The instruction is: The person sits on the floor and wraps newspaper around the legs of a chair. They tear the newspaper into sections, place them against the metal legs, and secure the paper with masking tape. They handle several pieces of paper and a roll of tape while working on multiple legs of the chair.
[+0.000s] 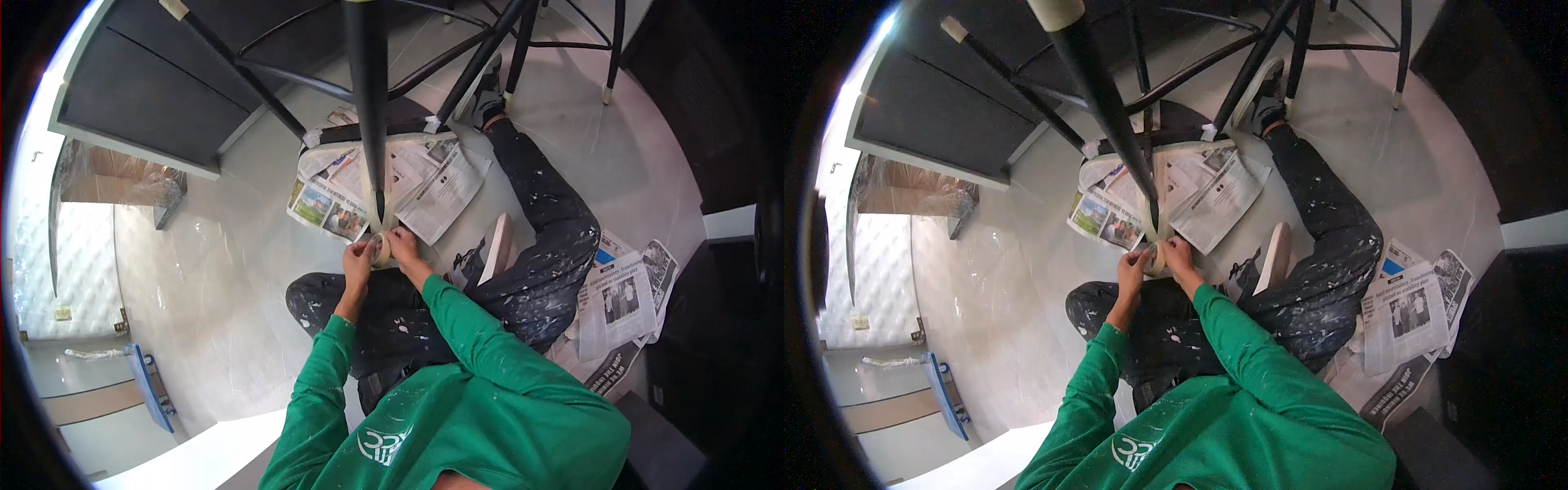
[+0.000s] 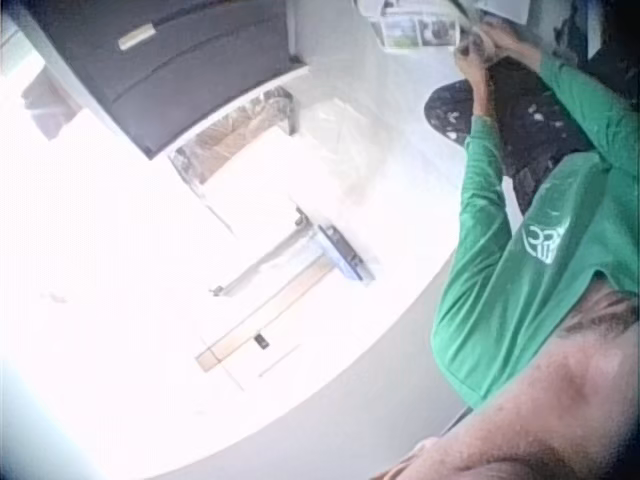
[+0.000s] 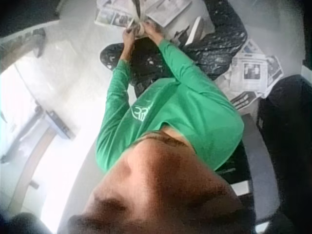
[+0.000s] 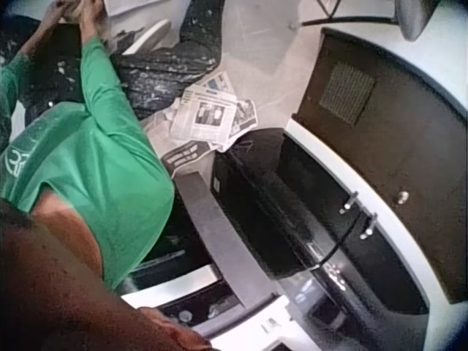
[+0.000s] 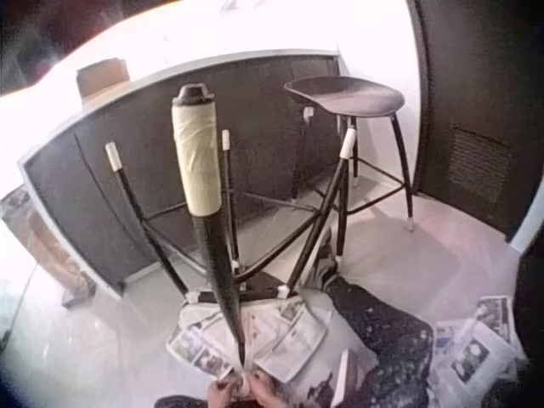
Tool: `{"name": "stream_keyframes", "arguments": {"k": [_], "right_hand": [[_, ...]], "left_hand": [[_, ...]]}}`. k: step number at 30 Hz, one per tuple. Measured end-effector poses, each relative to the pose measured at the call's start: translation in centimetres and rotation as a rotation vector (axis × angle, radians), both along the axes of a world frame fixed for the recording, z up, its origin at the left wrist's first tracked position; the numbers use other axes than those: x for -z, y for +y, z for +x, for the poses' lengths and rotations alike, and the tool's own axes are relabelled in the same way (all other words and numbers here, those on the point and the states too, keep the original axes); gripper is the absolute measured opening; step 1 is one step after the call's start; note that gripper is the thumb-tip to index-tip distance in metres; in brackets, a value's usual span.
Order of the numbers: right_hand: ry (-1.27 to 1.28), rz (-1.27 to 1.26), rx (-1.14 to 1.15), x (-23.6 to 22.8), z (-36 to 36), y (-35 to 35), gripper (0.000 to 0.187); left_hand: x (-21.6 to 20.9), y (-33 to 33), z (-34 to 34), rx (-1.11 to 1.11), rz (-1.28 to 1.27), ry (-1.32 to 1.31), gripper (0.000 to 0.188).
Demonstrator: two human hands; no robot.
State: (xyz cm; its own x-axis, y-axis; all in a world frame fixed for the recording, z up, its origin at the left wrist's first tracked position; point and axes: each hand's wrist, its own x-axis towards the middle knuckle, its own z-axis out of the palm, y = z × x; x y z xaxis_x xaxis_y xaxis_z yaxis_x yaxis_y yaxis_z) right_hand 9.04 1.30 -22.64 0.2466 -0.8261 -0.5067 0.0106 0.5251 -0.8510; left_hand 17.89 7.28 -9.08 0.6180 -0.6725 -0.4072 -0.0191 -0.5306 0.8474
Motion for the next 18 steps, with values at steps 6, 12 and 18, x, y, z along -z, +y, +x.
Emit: {"name": "stream_keyframes", "arguments": {"k": [6, 12, 18], "right_hand": [[-0.063, 0.153, -0.013, -3.3, -1.1, 0.4, 0.018], [-0.127, 0.203, -0.029, -4.6, -0.9, 0.4, 0.019], [-0.139, 0.348, -0.066, -8.8, -2.2, 0.1, 0.027]], "left_hand": [[0.9, -2.2, 1.6, 0.1, 0.178, 0.336, 0.048], [3.2, -2.1, 2.1, -0.07, 0.077, 0.61, 0.042], [4.8, -1.7, 1.7, -0.135, -0.03, 0.629, 0.034]]}}
